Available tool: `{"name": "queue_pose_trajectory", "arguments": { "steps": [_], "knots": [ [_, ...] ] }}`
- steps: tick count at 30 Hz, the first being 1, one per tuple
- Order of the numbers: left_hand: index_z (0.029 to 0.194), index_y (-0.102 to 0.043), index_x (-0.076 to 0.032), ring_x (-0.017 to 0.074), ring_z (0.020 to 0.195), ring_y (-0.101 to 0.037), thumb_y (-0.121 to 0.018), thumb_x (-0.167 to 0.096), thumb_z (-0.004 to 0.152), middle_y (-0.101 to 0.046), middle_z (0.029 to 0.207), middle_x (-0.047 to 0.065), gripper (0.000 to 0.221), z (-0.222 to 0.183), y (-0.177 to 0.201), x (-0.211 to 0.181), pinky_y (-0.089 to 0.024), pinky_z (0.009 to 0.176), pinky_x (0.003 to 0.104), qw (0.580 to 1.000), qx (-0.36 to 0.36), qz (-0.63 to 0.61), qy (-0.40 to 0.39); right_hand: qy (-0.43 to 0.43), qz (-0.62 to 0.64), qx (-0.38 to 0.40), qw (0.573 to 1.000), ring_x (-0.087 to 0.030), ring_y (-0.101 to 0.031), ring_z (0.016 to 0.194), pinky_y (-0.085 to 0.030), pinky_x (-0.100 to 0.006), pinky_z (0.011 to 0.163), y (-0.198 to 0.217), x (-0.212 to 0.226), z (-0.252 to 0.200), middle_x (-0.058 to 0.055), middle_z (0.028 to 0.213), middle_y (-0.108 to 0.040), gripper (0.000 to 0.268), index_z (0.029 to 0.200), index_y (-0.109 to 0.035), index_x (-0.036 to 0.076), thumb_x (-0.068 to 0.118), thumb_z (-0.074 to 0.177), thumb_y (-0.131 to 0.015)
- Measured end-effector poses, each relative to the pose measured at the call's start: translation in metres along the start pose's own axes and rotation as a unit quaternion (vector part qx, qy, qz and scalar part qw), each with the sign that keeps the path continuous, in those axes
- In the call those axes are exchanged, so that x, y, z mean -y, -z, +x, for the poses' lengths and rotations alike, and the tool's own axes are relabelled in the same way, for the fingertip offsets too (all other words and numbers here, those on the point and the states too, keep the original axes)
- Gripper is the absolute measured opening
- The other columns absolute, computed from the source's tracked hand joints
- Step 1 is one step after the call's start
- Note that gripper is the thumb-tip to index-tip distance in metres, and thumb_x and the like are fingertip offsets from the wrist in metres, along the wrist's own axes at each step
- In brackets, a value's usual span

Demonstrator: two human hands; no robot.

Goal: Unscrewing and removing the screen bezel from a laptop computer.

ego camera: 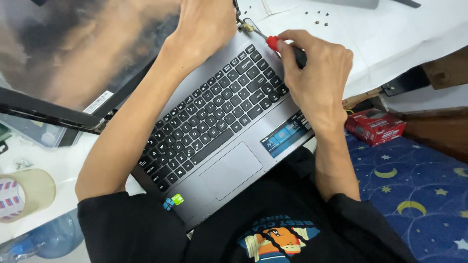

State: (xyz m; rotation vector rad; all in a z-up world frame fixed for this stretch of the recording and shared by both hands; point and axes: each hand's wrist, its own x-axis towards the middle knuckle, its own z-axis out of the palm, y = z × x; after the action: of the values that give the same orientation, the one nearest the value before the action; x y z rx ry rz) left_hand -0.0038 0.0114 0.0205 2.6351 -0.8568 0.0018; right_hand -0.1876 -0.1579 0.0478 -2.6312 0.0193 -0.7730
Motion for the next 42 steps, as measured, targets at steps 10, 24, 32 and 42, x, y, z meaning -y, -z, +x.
{"name": "queue_pose_trajectory", "arguments": {
  "steps": [10,24,32,42],
  "knots": [
    [0.085,-0.038,-0.012,0.0345,0.059,-0.036,-0.041,0.013,0.068,-0.040,0.069,0.009,0.030,-0.001,0.003,-0.003,-0.032,0.048,0.050,0.999,-0.027,0.000,-0.025,0.007,0.080,-0.026,0.996,-0.020,-0.070,0.079,-0.050,-0.034,0.080,0.012,-0.003,0.000,-0.002,0.105,-0.077,0.033,0.108,-0.074,0.009,-0.002,0.085,-0.097],
    [0.074,-0.044,0.000,0.0528,0.065,-0.046,-0.047,0.006,0.081,-0.052,0.080,0.024,0.009,-0.010,0.007,-0.011,-0.040,0.051,0.060,0.999,-0.010,0.051,-0.009,0.091,-0.105,-0.003,0.990,-0.031,-0.074,0.106,-0.056,-0.041,0.093,0.062,-0.185,-0.033,-0.019,0.119,-0.083,0.015,0.125,-0.088,-0.006,-0.004,0.114,-0.098],
    [0.074,-0.054,0.002,0.0595,0.066,-0.057,-0.057,-0.009,0.089,-0.063,0.076,0.028,0.018,-0.019,0.012,-0.013,-0.045,0.055,0.064,0.994,0.038,0.099,0.007,0.147,-0.205,0.008,0.968,-0.023,-0.071,0.107,-0.056,-0.033,0.088,0.045,-0.211,-0.020,-0.006,0.120,-0.084,0.019,0.127,-0.092,0.009,0.012,0.112,-0.104],
    [0.085,-0.066,-0.005,0.0565,0.068,-0.064,-0.060,-0.013,0.087,-0.069,0.074,0.025,0.010,-0.018,-0.001,-0.009,-0.049,0.053,0.063,0.990,-0.003,0.140,0.005,0.183,-0.123,0.053,0.974,-0.033,-0.068,0.112,-0.052,-0.043,0.091,0.030,-0.168,0.023,-0.014,0.124,-0.080,0.014,0.125,-0.087,-0.001,-0.005,0.112,-0.085]
  ]
}}
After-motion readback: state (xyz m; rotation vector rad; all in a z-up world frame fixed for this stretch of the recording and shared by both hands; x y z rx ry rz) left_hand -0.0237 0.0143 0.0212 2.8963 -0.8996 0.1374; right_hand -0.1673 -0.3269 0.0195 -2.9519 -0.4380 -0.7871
